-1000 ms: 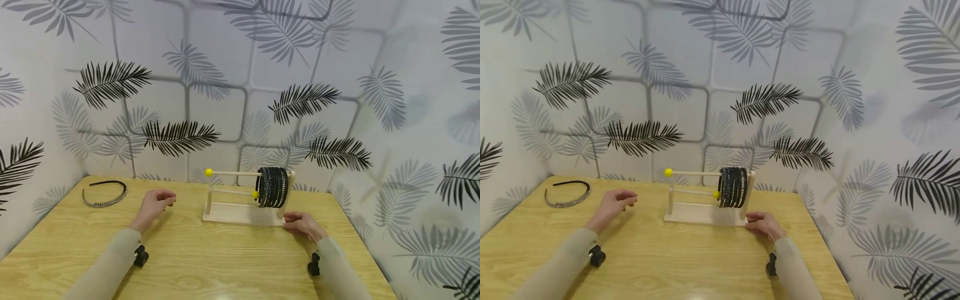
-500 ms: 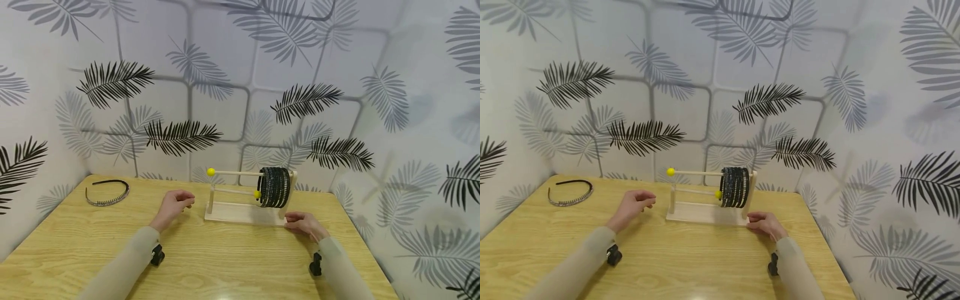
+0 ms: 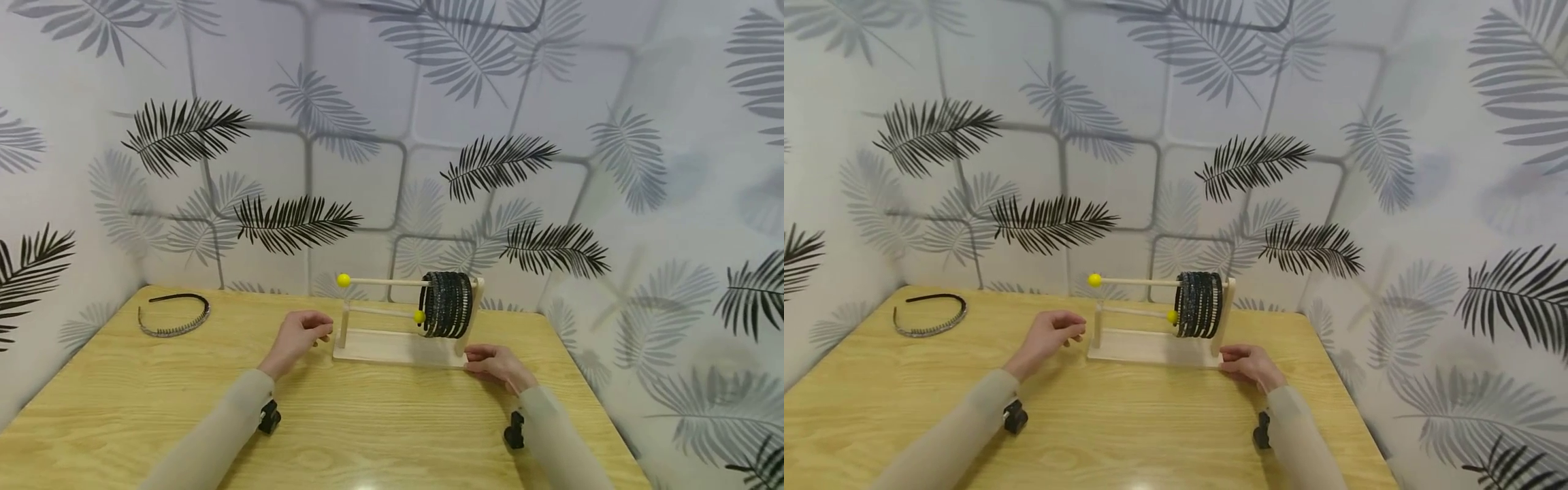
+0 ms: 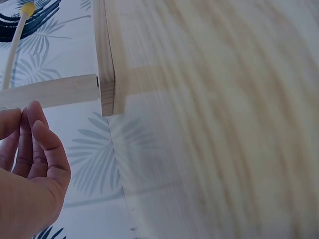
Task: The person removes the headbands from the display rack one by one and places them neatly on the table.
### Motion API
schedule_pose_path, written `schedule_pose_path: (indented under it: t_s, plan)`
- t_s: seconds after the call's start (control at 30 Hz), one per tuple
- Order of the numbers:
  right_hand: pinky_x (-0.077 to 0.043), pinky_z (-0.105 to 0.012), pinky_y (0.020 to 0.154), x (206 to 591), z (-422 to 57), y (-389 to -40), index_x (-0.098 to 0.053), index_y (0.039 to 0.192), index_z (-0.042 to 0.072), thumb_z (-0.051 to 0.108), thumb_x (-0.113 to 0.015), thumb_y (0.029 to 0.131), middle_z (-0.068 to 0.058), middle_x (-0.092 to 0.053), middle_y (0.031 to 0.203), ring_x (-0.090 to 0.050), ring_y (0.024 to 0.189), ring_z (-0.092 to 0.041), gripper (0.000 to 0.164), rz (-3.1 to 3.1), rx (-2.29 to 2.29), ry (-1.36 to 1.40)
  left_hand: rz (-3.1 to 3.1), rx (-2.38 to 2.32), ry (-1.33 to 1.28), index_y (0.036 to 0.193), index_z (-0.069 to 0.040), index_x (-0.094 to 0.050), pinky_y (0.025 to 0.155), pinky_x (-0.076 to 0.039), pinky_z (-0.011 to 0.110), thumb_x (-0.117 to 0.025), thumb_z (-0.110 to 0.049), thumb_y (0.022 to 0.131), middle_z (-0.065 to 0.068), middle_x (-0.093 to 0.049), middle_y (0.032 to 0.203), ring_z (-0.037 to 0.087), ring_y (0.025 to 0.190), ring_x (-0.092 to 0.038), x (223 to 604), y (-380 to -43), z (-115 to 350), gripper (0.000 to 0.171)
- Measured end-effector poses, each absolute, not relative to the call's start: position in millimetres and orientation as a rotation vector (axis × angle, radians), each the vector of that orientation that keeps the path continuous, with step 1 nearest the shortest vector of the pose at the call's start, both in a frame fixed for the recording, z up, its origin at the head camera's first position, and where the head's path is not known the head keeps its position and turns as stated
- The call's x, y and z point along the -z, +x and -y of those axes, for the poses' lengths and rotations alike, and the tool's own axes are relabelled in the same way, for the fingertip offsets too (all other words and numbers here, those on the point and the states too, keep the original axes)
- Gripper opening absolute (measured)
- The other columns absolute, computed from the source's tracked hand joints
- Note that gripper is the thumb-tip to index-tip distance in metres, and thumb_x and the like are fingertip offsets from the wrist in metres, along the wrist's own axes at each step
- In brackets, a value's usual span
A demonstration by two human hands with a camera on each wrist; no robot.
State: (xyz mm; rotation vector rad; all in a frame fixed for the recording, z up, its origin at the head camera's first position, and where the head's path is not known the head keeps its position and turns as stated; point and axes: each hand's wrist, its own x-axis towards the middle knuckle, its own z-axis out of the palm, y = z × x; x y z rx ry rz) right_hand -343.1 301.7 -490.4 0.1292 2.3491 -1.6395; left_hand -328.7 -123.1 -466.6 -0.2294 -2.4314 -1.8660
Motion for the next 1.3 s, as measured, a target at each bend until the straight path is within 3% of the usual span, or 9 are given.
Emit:
schedule_pose_path:
  t_s: [0.17,0.47,0.63,0.93,1.3]
  plan:
    - [-0.058,-0.031,0.082,489.8,-300.1,-342.9,-0.053,0.136,-0.006,0.000,-0.068,0.089,-0.016,-0.064,0.120,-0.066,0.091,-0.009,0.050,-2.334,1.658,0.103,2.421,1.857,-0.230,0.110,0.000,-0.070,0.074,-0.054,0.045,-0.064,-0.013,0.096,0.019,-0.071,0.102,0.021,0.081,-0.067,468.6,-331.8,116.8,0.021]
    - [-0.058,-0.031,0.081,488.9,-301.9,-341.2,-0.055,0.134,-0.005,0.000,-0.070,0.088,-0.015,-0.066,0.117,-0.066,0.090,-0.010,0.049,-2.364,1.648,0.140,2.366,1.882,-0.211,0.106,-0.002,-0.072,0.068,-0.054,0.038,-0.065,-0.011,0.095,0.016,-0.072,0.097,0.017,0.076,-0.065,469.5,-329.9,99.7,0.016]
    - [-0.058,-0.031,0.082,489.7,-302.3,-341.8,-0.056,0.134,-0.005,0.000,-0.071,0.087,-0.015,-0.066,0.117,-0.066,0.091,-0.010,0.049,-2.372,1.641,0.137,2.303,1.936,-0.196,0.103,-0.003,-0.073,0.068,-0.054,0.036,-0.066,-0.011,0.094,0.017,-0.071,0.095,0.018,0.075,-0.064,468.3,-328.4,90.7,0.014]
    - [-0.058,-0.033,0.083,491.2,-299.9,-343.4,-0.056,0.134,-0.004,0.000,-0.070,0.088,-0.017,-0.065,0.119,-0.067,0.092,-0.012,0.049,-2.369,1.639,0.128,2.224,2.006,-0.183,0.102,-0.005,-0.074,0.073,-0.056,0.046,-0.068,-0.012,0.093,0.012,-0.072,0.091,0.022,0.076,-0.068,466.9,-322.3,83.3,0.013]
    - [-0.058,-0.032,0.083,491.0,-301.2,-341.8,-0.055,0.134,-0.005,-0.001,-0.069,0.088,-0.015,-0.066,0.117,-0.067,0.091,-0.011,0.048,-2.358,1.641,0.119,2.236,1.975,-0.266,0.100,-0.010,-0.075,0.064,-0.054,0.038,-0.067,-0.013,0.094,0.011,-0.072,0.089,0.017,0.072,-0.067,461.4,-320.8,63.3,0.010]
